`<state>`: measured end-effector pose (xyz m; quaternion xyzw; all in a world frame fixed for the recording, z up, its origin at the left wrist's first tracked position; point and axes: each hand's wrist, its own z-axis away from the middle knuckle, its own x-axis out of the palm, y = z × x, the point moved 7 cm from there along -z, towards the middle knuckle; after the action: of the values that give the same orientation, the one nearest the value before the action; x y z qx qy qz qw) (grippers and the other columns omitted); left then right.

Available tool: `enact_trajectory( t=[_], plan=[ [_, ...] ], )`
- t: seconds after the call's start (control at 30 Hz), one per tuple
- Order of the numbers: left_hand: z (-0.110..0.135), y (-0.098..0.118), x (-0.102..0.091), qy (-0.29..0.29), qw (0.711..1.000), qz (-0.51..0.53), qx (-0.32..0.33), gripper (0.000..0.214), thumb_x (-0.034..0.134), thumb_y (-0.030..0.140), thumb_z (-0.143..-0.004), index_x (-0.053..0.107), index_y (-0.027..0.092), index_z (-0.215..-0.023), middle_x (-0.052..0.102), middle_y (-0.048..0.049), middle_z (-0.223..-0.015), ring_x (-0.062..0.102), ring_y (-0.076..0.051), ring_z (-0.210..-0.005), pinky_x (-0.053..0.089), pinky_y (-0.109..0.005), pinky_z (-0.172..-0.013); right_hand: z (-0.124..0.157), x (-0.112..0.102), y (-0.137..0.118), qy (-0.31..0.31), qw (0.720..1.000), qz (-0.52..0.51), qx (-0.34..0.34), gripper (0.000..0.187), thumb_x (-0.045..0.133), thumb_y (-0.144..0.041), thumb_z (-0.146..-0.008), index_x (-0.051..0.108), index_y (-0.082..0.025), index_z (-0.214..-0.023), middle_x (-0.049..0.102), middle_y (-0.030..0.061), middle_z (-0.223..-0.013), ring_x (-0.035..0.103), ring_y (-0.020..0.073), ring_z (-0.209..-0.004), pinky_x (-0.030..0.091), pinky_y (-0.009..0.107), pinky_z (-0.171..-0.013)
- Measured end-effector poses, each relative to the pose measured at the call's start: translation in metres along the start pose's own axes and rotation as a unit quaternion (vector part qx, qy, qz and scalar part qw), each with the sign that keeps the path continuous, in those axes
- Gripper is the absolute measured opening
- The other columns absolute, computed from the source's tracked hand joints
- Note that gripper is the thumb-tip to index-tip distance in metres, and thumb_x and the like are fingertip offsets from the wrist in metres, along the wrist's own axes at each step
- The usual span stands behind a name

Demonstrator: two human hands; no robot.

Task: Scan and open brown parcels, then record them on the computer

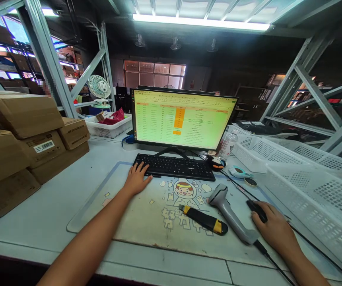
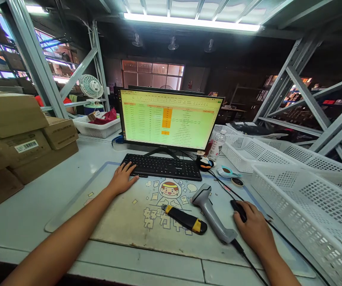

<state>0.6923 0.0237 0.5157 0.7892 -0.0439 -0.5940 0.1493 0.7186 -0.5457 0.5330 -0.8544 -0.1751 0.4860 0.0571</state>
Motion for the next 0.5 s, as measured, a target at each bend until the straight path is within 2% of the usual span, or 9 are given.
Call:
enact_trajectory(
  t=[0.3,0.5],
  plan=[
    [-0.0007,-0.0008,0.0013,0.012,1.0,0.005,0.001,0.069,0.051,0.058,-0.104,0.049,0.026,-0.164,0.036,-0.0083,-0.176,0.026,-0.04,-0.163,0.023,-0.058,-0.133,-0.0007,0.002,0.0011,-0.005,1.0,0.007,-0.013,0.051,0.046,-0.056,-0.089,0.071,-0.024,-0.119,0.074,0.0125,-0.124,0.072,0.0315,-0.112,0.056,0.051,-0.103],
    [0.0015,0.0025,-0.0042,-0.002,1.0,0.015,-0.007,0.07,0.053,0.057,-0.104,0.047,0.025,-0.165,0.033,-0.0087,-0.177,0.024,-0.037,-0.164,0.02,-0.053,-0.134,0.0005,0.0041,-0.004,-0.006,0.999,-0.007,-0.041,0.051,0.046,-0.059,-0.089,0.07,-0.023,-0.118,0.074,0.0129,-0.126,0.072,0.0313,-0.117,0.055,0.051,-0.11]
  ],
)
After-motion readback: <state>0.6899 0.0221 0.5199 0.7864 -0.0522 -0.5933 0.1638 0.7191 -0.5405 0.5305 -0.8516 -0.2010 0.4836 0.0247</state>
